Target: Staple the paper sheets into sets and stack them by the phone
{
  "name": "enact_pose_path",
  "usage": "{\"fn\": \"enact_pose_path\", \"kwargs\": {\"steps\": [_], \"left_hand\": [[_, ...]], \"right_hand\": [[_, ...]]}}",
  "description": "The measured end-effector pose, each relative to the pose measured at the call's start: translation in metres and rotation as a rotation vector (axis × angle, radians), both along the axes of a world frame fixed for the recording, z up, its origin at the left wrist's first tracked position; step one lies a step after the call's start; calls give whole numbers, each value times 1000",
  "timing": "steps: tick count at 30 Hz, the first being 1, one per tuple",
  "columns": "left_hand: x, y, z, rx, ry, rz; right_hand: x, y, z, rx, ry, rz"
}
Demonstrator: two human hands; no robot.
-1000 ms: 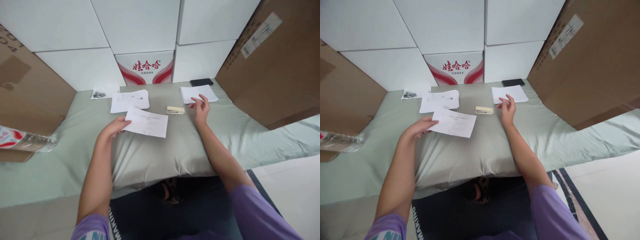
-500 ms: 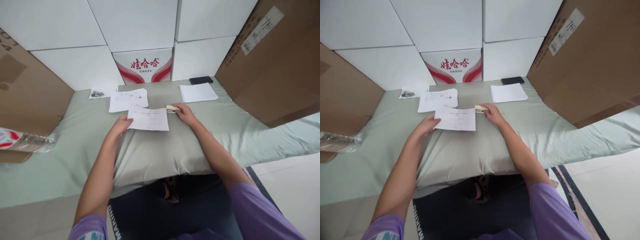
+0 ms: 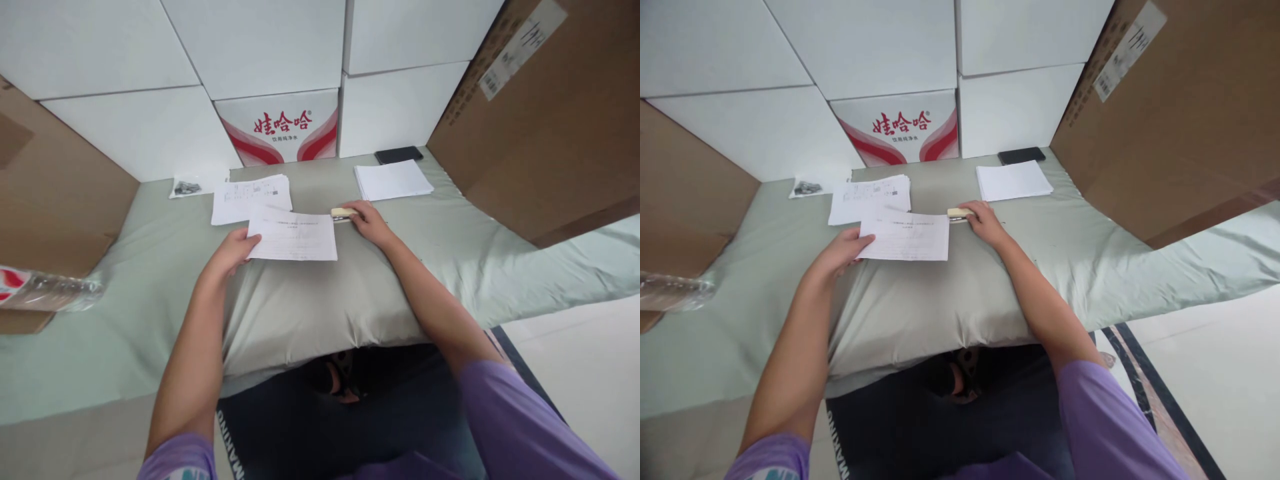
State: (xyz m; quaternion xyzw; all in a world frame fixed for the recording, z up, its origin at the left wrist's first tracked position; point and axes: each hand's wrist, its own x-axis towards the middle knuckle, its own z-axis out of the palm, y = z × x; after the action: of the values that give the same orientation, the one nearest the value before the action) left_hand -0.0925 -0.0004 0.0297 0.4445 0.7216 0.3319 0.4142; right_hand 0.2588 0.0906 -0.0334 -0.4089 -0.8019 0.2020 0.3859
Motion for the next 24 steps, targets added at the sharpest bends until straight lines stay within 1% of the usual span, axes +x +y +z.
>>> {"fn": "enact_pose_path", "kwargs": {"steps": [4, 8, 15, 24], "left_hand": [[2, 1, -2, -21, -22, -22], [2, 1, -3, -36, -15, -3], [2, 1, -3, -19, -32, -14], [4, 5, -16, -7, 28, -30]], "right_hand": [[1, 1, -1, 16, 13, -5], [1, 2, -1, 3, 6, -8], [0, 0, 1, 11, 15, -8], [-1, 1, 0, -33, -8, -15]]}}
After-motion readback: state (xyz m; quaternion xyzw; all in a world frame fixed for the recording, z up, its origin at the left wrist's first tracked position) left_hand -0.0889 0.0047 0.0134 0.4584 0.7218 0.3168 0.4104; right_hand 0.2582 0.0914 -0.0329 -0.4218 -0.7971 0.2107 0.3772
